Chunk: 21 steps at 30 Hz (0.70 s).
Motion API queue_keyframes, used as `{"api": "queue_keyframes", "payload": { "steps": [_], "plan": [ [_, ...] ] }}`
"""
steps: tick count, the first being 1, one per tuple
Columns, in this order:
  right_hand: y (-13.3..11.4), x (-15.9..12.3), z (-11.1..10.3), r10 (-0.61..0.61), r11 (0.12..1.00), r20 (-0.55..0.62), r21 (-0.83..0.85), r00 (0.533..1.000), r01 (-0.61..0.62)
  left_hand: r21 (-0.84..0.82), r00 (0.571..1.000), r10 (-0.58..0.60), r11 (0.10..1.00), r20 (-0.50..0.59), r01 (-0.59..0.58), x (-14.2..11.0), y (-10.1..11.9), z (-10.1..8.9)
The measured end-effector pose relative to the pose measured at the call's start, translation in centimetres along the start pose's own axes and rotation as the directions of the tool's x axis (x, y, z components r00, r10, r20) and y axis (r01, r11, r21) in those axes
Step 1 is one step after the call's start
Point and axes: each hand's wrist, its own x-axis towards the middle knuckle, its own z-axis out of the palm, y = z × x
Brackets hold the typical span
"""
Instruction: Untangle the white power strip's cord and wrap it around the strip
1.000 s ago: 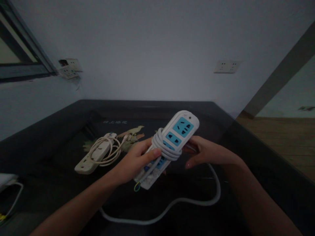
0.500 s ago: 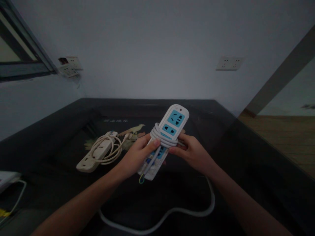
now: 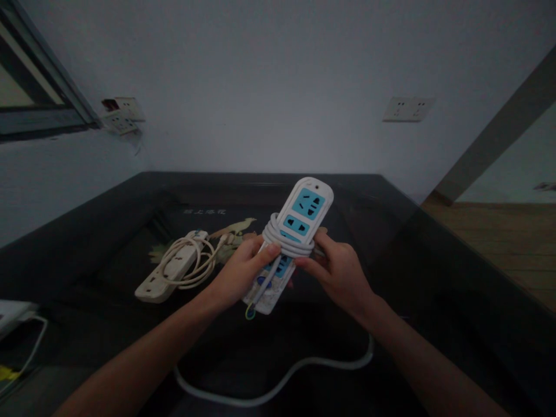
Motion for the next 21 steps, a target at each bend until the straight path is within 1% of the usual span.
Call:
{"api": "queue_keyframes", "payload": {
  "steps": [4, 9, 16, 21],
  "plan": [
    [-0.03, -0.12, -0.12, -0.044, 0.999, -0.023, -0.005, 0.999, 0.044, -0.03, 1.0, 0.028, 0.999, 0.008, -0.028, -0.09, -0.12, -0.04],
    [0.03, -0.25, -0.12, -0.096, 0.991, -0.068, -0.105, 0.993, 0.089, 0.0, 0.999, 0.025, 1.0, 0.032, -0.025, -0.17, -0.11, -0.19],
    [0.33, -0.18, 0.44, -0.004, 1.0, 0.05, -0.009, 0.999, 0.005, 0.046, 1.0, 0.016, 0.999, 0.026, -0.017, 0.19, 0.03, -0.4],
    [0.32, -0.15, 0.54, 0.019, 0.995, 0.097, 0.093, 0.995, -0.028, 0.08, 0.999, -0.039, 0.996, -0.006, 0.04, 0.32, -0.05, -0.63]
  ]
}}
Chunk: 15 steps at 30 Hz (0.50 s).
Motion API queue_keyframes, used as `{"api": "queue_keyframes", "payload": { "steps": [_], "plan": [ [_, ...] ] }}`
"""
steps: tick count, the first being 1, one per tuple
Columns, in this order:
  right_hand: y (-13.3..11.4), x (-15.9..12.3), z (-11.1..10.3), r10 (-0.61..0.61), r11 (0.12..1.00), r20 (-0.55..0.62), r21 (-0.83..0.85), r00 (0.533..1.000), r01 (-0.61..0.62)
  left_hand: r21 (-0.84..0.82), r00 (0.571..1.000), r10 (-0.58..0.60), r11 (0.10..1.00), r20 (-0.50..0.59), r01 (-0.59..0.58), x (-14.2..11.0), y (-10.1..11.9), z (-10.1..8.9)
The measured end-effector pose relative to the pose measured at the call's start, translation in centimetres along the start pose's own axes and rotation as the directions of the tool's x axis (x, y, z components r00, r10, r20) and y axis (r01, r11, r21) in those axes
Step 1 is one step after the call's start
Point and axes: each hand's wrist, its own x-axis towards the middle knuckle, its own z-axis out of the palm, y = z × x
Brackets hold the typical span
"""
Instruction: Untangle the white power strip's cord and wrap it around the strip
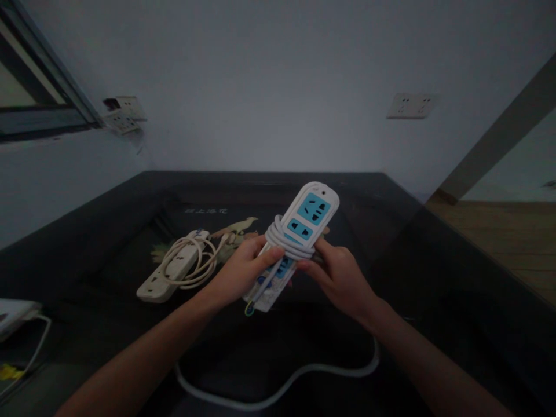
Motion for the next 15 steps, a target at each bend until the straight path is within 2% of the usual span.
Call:
{"api": "queue_keyframes", "payload": {
  "steps": [5, 10, 15],
  "plan": [
    [-0.11, -0.11, 0.44, 0.019, 0.99, -0.042, 0.138, 0.999, -0.013, 0.034, 0.999, 0.017, 0.999, -0.046, -0.015, 0.02, -0.22, 0.27],
    [0.13, 0.13, 0.45, 0.064, 0.975, -0.107, 0.217, 0.992, -0.039, -0.109, 0.999, 0.001, 0.994, 0.042, 0.004, -0.35, 0.06, 0.54],
    [0.41, 0.42, -0.25, 0.07, 0.94, -0.227, 0.342, 0.971, 0.013, -0.214, 0.996, 0.019, 0.977, 0.09, 0.001, -0.8, 0.37, 0.85]
  ]
}}
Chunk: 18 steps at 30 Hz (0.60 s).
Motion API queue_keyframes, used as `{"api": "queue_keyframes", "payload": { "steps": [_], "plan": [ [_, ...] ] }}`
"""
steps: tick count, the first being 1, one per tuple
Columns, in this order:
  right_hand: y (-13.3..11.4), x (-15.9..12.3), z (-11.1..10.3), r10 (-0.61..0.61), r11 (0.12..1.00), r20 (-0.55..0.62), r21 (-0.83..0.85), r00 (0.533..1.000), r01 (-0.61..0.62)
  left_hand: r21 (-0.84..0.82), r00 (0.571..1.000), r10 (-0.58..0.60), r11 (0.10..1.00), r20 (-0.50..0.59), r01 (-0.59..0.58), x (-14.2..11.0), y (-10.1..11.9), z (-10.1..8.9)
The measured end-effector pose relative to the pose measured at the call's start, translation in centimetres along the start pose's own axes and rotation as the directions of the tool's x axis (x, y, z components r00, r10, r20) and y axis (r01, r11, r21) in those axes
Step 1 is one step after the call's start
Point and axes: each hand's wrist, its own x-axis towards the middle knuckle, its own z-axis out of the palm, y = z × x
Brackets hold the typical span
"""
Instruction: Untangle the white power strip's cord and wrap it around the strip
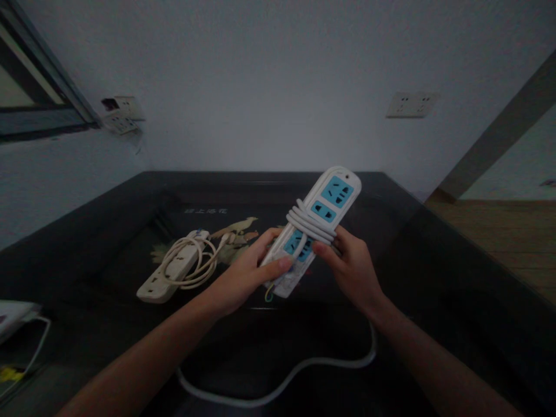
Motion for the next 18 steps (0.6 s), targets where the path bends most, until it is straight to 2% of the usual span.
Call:
{"api": "queue_keyframes", "payload": {
  "steps": [4, 7, 12, 18],
  "plan": [
    [-0.11, -0.05, -0.17, 0.004, 0.999, 0.028, 0.05, 1.0, -0.005, -0.047, 0.999, -0.04, 0.998, 0.008, 0.041, -0.1, -0.14, 0.55],
    [-0.19, -0.07, -0.06, 0.017, 0.997, 0.038, 0.075, 0.999, -0.02, -0.014, 0.998, -0.058, 0.998, -0.004, 0.058, -0.05, -0.32, 0.6],
    [-0.35, 0.14, 0.19, 0.016, 0.972, 0.083, 0.232, 0.996, -0.035, 0.072, 0.999, -0.018, 0.997, -0.042, 0.021, 0.03, -0.25, 0.13],
    [-0.57, 0.06, 0.43, 0.037, 0.956, 0.102, 0.288, 0.994, -0.065, 0.16, 0.993, 0.01, 0.987, -0.117, 0.009, 0.0, 0.04, 0.12]
  ]
}}
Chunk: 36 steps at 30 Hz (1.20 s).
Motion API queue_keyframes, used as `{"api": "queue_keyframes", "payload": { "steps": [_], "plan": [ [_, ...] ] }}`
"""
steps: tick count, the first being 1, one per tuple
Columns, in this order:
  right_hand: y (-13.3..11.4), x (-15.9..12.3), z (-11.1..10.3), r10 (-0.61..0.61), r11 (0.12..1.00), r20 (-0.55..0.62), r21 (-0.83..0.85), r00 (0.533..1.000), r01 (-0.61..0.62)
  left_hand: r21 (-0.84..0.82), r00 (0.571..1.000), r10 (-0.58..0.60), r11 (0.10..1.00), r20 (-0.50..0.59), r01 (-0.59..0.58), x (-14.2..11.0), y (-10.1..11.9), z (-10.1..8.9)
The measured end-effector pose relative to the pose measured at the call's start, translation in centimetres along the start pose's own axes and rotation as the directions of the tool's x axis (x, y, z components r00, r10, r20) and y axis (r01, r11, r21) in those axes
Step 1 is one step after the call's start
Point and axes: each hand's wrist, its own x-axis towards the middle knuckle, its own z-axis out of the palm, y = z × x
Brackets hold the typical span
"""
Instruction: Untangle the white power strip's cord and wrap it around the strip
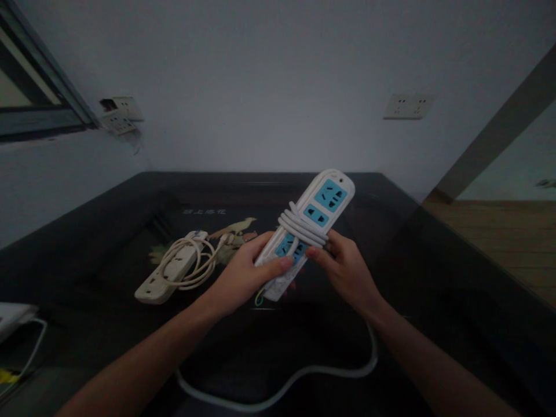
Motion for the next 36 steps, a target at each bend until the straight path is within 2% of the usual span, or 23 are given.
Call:
{"api": "queue_keyframes", "payload": {
  "steps": [3, 7, 9, 11, 13, 14, 17, 19, 21, 25, 30, 33, 35, 36],
  "plan": [
    [-0.3, 0.1, -0.1, 0.029, 0.999, 0.054, 0.012, 0.998, -0.03, -0.035, 1.0, 0.001, 0.999, -0.009, -0.002, 0.0, 0.0, 0.0],
    [-0.8, 0.7, -1.3, 0.115, 0.99, 0.214, -0.109, 0.97, -0.093, -0.159, 0.998, 0.036, 0.986, -0.045, -0.042, 0.2, 0.5, -0.9],
    [-0.8, 1.0, -2.4, 0.243, 0.967, 0.296, -0.142, 0.924, -0.209, -0.188, 0.992, 0.048, 0.98, -0.119, -0.07, 0.4, 1.0, -1.8],
    [-0.7, 1.2, -3.7, 0.383, 0.922, 0.358, -0.098, 0.851, -0.374, -0.194, 0.978, 0.06, 0.976, -0.201, -0.1, 0.7, 1.4, -2.8],
    [-0.7, 1.5, -5.0, 0.448, 0.875, 0.401, -0.012, 0.799, -0.484, -0.185, 0.964, 0.076, 0.975, -0.254, -0.126, 1.0, 1.8, -3.7],
    [-0.8, 1.6, -5.5, 0.446, 0.865, 0.414, 0.029, 0.794, -0.501, -0.181, 0.96, 0.084, 0.974, -0.268, -0.136, 1.1, 1.9, -4.0],
    [-1.6, 1.7, -6.6, 0.37, 0.885, 0.396, 0.126, 0.84, -0.449, -0.181, 0.953, 0.097, 0.971, -0.287, -0.153, 1.3, 2.2, -4.7],
    [-2.2, 1.6, -6.8, 0.32, 0.899, 0.357, 0.18, 0.878, -0.4, -0.182, 0.95, 0.118, 0.968, -0.289, -0.176, 1.3, 2.3, -5.0],
    [-2.6, 1.4, -6.6, 0.296, 0.9, 0.333, 0.216, 0.895, -0.378, -0.172, 0.944, 0.143, 0.965, -0.297, -0.2, 1.2, 2.5, -5.3],
    [-2.8, 1.3, -6.2, 0.304, 0.899, 0.399, 0.181, 0.865, -0.399, -0.158, 0.923, 0.159, 0.961, -0.351, -0.225, 1.0, 2.9, -5.8],
    [-3.8, 0.7, -7.5, 0.322, 0.941, 0.445, -0.056, 0.836, -0.333, -0.16, 0.92, 0.139, 0.965, -0.367, -0.209, 0.8, 3.4, -5.8],
    [-4.5, 0.1, -8.1, 0.194, 0.97, 0.426, 0.051, 0.883, -0.238, -0.163, 0.908, 0.16, 0.957, -0.388, -0.238, 0.8, 3.5, -6.0],
    [-4.7, -0.1, -8.0, 0.116, 0.977, 0.369, 0.123, 0.922, -0.172, -0.128, 0.88, 0.192, 0.954, -0.434, -0.271, 0.9, 3.4, -6.4],
    [-4.9, -0.2, -7.8, 0.104, 0.984, 0.337, 0.1, 0.936, -0.146, -0.099, 0.864, 0.209, 0.954, -0.459, -0.284, 1.0, 3.4, -6.6]
  ]
}}
